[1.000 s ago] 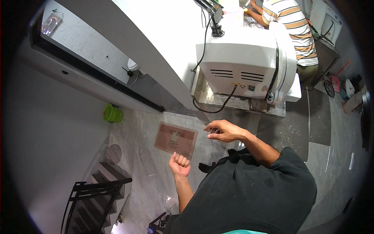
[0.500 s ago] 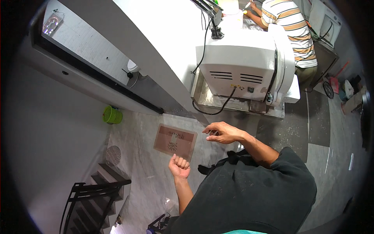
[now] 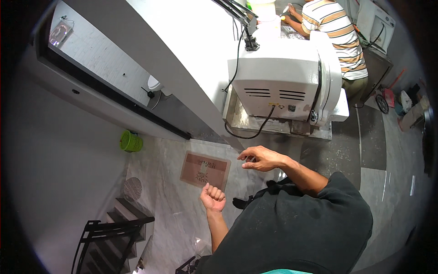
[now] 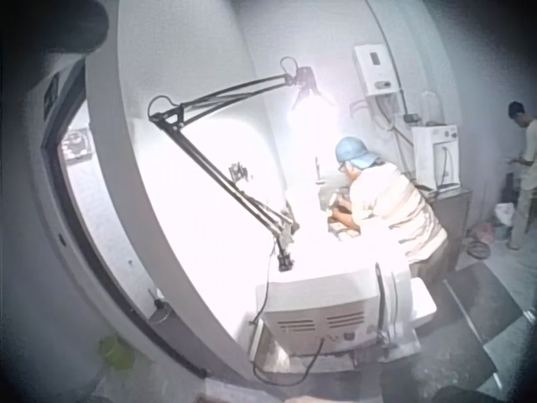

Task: The person washes hands, then retrieves a dental prosthesis from a green tray. They inspect the prosthesis and place it into a white machine, adjusting it with their fingers.

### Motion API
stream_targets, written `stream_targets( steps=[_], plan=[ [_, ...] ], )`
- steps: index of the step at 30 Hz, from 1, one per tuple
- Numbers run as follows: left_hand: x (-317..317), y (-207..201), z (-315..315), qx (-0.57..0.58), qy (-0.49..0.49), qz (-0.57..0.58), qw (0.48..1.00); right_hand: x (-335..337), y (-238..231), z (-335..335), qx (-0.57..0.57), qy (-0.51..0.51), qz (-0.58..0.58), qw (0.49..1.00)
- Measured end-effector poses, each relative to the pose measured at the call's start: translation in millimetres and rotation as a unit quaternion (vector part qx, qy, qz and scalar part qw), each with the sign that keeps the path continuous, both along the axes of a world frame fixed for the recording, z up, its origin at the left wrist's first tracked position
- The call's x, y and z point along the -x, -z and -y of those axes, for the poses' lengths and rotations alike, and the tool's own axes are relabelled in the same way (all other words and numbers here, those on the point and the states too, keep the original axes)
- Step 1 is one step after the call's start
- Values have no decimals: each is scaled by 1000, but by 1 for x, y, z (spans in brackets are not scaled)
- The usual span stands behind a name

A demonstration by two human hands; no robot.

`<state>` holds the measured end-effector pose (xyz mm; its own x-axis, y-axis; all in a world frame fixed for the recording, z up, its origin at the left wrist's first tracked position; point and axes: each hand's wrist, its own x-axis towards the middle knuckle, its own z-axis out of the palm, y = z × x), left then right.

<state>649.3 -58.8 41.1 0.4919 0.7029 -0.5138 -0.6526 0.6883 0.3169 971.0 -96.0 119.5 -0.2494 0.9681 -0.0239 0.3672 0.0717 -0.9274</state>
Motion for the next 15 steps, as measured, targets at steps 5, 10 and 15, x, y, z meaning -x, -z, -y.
stream_targets(
  steps=[5,10,15],
  plan=[
    [-2,-1,-2,2,7,2,1000,0,4,-3,-5,-6,15,1000],
    [-2,-1,-4,-6,11,-12,1000,2,1,-3,1,-2,9,1000],
    [0,4,-6,7,11,14,1000,1,7,-3,13,6,5,1000]
  ],
)
